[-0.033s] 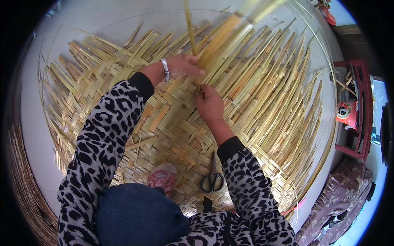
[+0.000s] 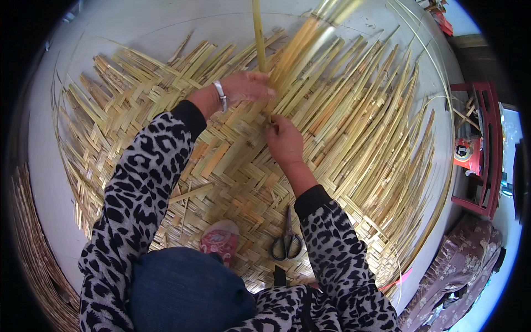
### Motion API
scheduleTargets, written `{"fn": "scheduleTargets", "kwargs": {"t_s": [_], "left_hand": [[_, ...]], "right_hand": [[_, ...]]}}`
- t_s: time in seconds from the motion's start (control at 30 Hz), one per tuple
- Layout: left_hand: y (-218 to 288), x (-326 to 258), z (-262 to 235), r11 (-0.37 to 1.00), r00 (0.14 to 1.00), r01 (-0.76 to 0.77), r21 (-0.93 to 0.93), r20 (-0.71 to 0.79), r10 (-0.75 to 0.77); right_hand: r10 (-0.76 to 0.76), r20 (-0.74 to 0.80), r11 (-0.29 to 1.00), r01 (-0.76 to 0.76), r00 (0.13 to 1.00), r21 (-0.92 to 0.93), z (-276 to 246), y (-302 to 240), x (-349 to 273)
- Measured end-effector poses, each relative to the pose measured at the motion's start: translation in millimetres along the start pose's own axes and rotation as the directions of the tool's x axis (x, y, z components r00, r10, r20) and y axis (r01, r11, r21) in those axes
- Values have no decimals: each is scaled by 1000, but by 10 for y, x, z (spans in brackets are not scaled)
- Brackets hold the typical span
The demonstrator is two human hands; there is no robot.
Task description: The person sits on the floor and weaves thin bamboo strips by hand into a large mat. They interlace the strips in a regular pattern, occasionally using scissors to trim excess material.
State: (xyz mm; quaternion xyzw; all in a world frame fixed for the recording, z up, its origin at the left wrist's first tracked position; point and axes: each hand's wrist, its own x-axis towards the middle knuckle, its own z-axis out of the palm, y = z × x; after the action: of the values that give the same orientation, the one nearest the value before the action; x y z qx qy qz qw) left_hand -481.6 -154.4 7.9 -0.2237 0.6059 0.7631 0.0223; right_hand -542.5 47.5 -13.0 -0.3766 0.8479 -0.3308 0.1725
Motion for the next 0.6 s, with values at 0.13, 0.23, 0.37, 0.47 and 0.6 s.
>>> {"fn": "scheduleTargets", "kwargs": {"t_s": [0.13,0.23,0.37,0.47,0.6], "left_hand": [[-237,-52,-358,1000,945,12,-11,-326,-15],[-486,-234,-469,994,859,54,93,-513,1],[-611,-441,-461,916,802,149,372,-587,108],[-513,-466,-570,996,873,42,82,-488,3],[-402,-652,-908,929,821,-197,-313,-570,-18]], "right_hand": [[117,56,990,-120,992,67,22,44,40],[64,52,994,-59,997,-89,72,-9,35],[-164,195,894,229,967,-384,-7,-127,57],[-289,291,828,391,912,-403,-105,-220,183],[-328,208,892,374,922,-252,119,-470,353]]}}
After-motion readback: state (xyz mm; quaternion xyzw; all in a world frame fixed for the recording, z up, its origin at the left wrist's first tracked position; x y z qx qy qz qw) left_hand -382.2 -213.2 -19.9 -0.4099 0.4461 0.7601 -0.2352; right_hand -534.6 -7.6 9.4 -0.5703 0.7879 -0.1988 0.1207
